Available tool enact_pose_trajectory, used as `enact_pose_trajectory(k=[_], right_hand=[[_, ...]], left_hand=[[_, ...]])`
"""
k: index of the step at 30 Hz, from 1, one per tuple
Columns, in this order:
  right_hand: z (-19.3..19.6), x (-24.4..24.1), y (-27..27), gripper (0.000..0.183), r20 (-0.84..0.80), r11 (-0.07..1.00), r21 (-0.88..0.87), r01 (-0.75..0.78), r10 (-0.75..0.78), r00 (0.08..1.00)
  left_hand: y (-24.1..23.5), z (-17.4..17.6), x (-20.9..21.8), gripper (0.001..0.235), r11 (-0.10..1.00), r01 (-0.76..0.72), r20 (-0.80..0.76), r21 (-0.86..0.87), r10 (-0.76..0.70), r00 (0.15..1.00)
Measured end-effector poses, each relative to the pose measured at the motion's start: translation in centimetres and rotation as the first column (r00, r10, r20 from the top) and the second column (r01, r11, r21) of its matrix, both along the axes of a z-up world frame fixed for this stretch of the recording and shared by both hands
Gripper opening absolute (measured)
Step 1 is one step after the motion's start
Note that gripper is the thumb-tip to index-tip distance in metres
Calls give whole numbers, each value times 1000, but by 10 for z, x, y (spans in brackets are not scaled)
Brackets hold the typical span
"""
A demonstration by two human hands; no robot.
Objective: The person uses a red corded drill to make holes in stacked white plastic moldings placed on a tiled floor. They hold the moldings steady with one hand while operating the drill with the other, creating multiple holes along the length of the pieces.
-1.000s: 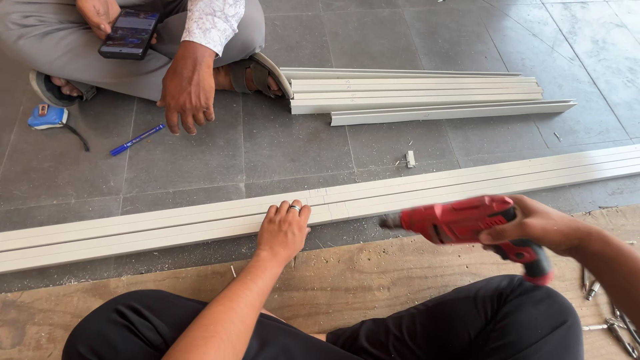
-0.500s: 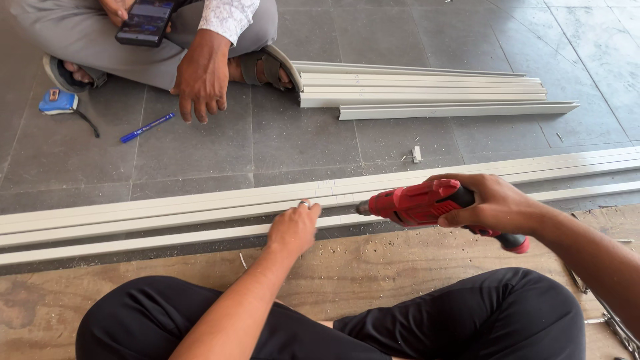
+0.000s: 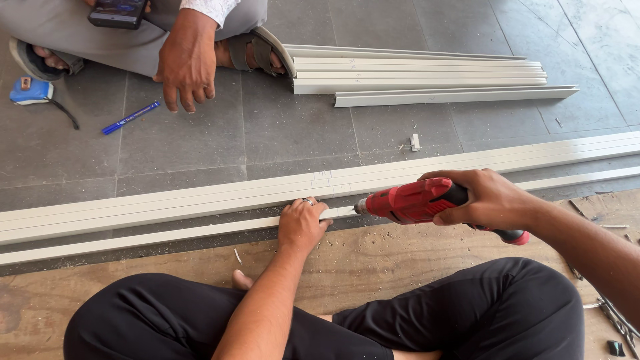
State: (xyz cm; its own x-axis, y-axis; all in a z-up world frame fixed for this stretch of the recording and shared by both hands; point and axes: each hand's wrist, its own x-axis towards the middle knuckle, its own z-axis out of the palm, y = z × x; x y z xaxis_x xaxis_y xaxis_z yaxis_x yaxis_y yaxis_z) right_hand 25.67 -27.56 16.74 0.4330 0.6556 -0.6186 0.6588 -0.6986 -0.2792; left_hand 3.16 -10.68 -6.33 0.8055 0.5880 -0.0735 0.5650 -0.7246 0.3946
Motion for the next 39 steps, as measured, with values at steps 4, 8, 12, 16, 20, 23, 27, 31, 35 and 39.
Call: enact_pose_trajectory(k=[4,8,12,16,20,23,27,31,35,39], right_hand=[[-2,1,-1,90,-6,1000,17,-11,11,1000],[-3,-1,-3,84,-35,999,33,37,-36,999],[-1,-4,-2,79,-19,999,52,11,-10,1000],[1,-3,-2,78,-29,999,44,31,-30,999],[-2,0,-3,78,-12,999,28,26,-25,1000],[-4,0,2,76,10,999,31,-10,9,1000],[1,-2,27,61,-235,934,-75,349,-356,904],[20,-13,64,56,-266,908,-102,407,-419,868],[35,-36,87,52,-236,932,-100,349,-363,901],[41,-60,93,52,-123,984,-80,162,-171,978]], left_hand=[[0,-4,-1,33,1000,1,-17,-4,-1,1000],[1,-6,0,33,1000,5,-21,-2,-5,1000],[1,-7,0,34,1000,15,-31,-1,-15,999],[1,-6,0,33,1000,14,-55,-12,-14,998],[0,-5,0,32,1000,7,-51,-23,-8,999],[1,-4,1,32,1000,3,-37,-26,-4,999],[0,-5,0,31,1000,9,-23,-30,-9,1000],[0,0,1,33,1000,-4,0,-15,4,1000],[-1,4,1,33,1000,-12,13,-13,12,1000],[-5,8,-1,32,1000,-31,53,-4,31,998]])
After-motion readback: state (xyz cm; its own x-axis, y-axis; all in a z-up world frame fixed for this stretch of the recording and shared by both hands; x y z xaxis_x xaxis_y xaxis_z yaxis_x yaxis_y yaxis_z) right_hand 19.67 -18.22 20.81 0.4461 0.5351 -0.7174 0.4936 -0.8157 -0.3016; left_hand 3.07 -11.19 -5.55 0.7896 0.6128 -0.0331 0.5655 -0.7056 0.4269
